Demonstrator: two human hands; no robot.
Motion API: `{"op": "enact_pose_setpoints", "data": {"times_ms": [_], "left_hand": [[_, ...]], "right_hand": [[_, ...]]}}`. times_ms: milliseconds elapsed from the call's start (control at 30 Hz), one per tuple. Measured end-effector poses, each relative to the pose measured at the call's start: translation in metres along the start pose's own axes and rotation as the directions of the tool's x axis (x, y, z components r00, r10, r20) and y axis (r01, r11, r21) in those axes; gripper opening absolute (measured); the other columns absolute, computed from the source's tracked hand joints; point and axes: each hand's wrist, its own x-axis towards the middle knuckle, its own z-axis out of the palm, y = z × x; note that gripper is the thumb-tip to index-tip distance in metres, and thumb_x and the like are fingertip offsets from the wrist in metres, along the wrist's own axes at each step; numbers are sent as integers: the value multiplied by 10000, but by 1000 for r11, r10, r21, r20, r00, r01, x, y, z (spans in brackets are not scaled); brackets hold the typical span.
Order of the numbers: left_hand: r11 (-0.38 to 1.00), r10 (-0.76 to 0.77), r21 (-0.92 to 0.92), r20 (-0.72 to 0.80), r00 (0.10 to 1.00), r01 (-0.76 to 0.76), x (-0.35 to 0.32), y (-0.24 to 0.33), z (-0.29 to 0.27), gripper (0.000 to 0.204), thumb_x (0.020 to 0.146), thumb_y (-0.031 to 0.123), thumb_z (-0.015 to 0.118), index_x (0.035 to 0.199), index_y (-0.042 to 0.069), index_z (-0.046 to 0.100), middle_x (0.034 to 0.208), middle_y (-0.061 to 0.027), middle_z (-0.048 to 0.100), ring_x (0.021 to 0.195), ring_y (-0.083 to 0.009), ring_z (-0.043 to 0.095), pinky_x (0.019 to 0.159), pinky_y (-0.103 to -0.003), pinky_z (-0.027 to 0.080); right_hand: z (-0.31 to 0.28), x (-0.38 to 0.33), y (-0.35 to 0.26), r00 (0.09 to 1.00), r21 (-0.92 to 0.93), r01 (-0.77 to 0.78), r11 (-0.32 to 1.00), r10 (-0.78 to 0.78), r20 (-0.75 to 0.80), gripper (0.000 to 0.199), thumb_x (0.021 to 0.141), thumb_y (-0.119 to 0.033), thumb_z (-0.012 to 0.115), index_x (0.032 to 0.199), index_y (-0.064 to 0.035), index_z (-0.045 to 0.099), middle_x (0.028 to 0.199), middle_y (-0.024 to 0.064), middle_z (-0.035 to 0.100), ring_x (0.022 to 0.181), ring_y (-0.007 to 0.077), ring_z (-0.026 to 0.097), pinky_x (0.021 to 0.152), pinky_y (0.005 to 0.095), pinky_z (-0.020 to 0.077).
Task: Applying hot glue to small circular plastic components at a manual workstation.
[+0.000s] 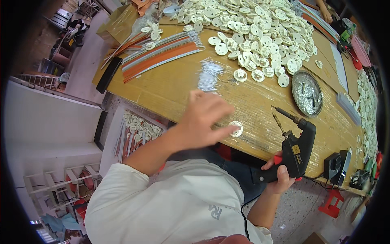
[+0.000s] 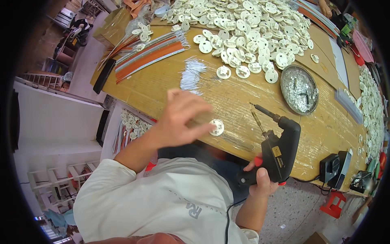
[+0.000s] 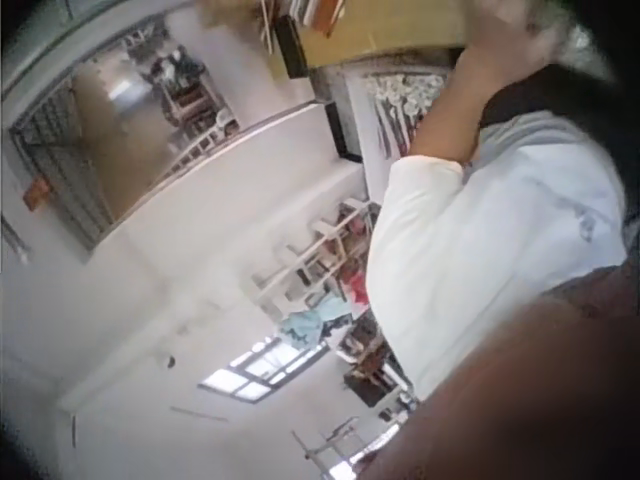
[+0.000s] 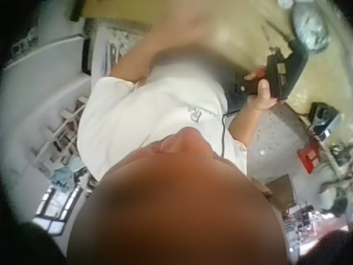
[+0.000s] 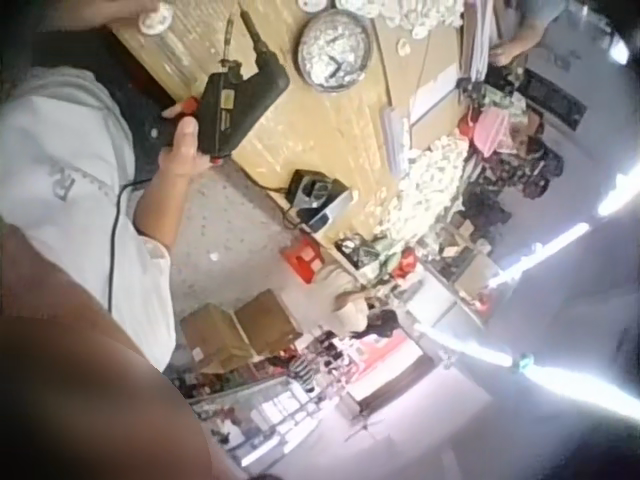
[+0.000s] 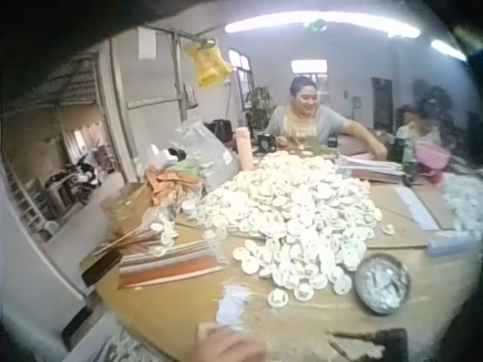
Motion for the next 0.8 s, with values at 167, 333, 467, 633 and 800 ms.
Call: {"op": "enact_pose_setpoints", "data": {"times_ms": [167,333,467,633,800], "left_hand": [[899,-50,422,-158,986,113,42,-86,-43,135,872,196,765,966,100,753,974,-54,704,953,-227,645,891,-401,363],[771,-235,597,-59,970,223,43,-148,-53,105,911,187,720,915,86,750,967,-46,687,949,-229,632,854,-404,348],[783,-154,599,-76,985,169,41,-148,-48,95,932,155,686,918,72,728,950,-64,677,967,-249,634,873,-404,361],[813,13,571,-215,977,115,40,-111,-60,62,928,89,678,934,31,702,900,-106,694,869,-299,672,803,-414,463],[988,49,152,-244,969,-12,14,-16,-58,148,839,-68,744,979,-26,722,912,-152,716,800,-263,717,685,-318,553]], "right_hand": [[-1,-2,3,1000,12,-20,1000,20,-2,513,851,-228,660,1200,132,549,1011,225,626,632,227,651,516,345,585],[-2,-2,5,1000,20,7,1000,-8,26,510,846,-209,659,1218,122,550,1047,229,632,636,235,655,516,350,586],[-1,-3,3,999,-3,34,999,-34,40,514,847,-206,647,1232,121,550,1062,234,637,629,236,656,520,352,587],[-5,-3,1,998,-16,32,999,-32,57,526,859,-216,635,1237,137,540,1062,234,640,627,235,655,527,346,587],[3,-3,-2,1000,-26,5,1000,-5,22,561,886,-212,619,1287,164,507,1119,269,648,695,278,694,603,384,609]]}}
